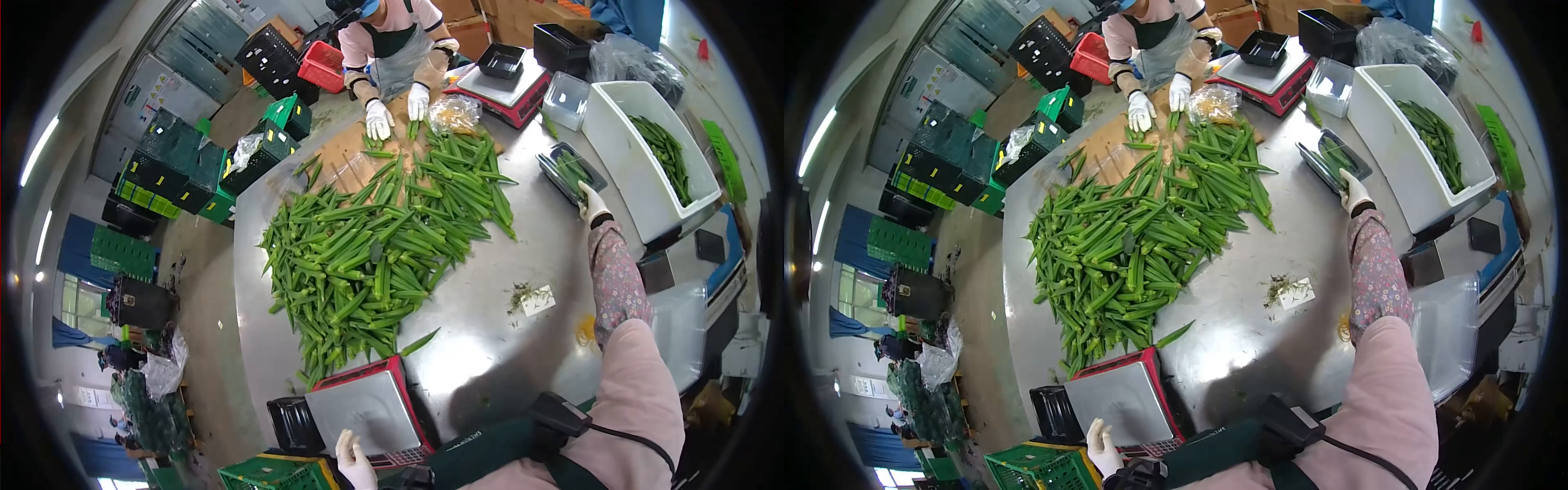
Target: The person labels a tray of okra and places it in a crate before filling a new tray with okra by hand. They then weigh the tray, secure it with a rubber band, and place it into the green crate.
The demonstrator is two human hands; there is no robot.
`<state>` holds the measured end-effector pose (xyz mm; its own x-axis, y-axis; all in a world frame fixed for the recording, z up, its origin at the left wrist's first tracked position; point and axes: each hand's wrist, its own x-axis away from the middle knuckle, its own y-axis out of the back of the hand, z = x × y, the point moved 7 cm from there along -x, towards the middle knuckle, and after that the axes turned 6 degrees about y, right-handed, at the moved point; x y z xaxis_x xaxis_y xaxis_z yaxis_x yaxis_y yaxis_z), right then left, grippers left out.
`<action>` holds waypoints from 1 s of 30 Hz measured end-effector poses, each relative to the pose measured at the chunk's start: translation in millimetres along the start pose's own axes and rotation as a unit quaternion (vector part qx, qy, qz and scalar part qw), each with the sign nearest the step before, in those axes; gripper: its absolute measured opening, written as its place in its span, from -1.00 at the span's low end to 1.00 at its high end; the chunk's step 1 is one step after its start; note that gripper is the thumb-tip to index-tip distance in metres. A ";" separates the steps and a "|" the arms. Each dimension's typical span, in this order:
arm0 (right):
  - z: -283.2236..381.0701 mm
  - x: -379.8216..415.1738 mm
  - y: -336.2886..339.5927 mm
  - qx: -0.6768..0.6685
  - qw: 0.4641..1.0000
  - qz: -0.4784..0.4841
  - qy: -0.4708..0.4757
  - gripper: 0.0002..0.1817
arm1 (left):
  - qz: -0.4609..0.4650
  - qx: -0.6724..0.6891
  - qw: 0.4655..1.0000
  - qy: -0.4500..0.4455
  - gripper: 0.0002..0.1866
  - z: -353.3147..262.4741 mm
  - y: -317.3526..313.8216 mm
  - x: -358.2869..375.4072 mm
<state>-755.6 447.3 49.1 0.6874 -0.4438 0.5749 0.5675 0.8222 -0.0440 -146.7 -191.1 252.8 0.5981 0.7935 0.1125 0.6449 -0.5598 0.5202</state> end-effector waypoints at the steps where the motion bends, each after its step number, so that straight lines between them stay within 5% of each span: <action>1: -1.5 18.0 -14.5 -0.103 0.992 0.057 -0.035 -0.65 | 0.014 0.000 1.000 -0.015 -0.69 2.4 -5.0 -4.3; 3: -11.0 46.9 -32.1 -0.238 0.960 0.132 -0.070 -0.65 | 0.022 -0.006 0.999 -0.038 -0.72 -22.1 -24.9 -3.4; 7: -42.0 166.8 -44.1 -0.160 0.967 0.190 0.059 -0.90 | 0.102 0.000 0.995 -0.022 -0.69 -54.5 -65.8 -2.0; 9: -73.8 242.2 -54.6 -0.144 0.950 0.272 0.044 -0.87 | 0.161 0.086 0.980 0.074 -0.63 -64.7 -91.8 6.1; 16: -143.9 482.6 -95.6 -0.056 0.873 0.480 -0.060 -0.65 | 0.280 0.268 0.916 0.104 -0.38 -90.6 -142.6 26.9; 25: -193.8 628.6 -95.2 0.052 0.780 0.620 -0.064 -0.43 | 0.096 0.414 0.898 0.112 -0.46 -71.8 -65.5 40.8; 30: -214.0 687.1 -91.8 0.094 0.720 0.687 -0.034 -0.33 | -0.011 0.452 0.891 0.033 -0.45 -58.8 -7.4 57.4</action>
<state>-238.3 -9.4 273.4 0.5140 0.8475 0.1327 -0.7024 0.5046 -0.5020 -145.2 -127.4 305.2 0.5701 0.8025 0.1762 0.7940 -0.4830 -0.3691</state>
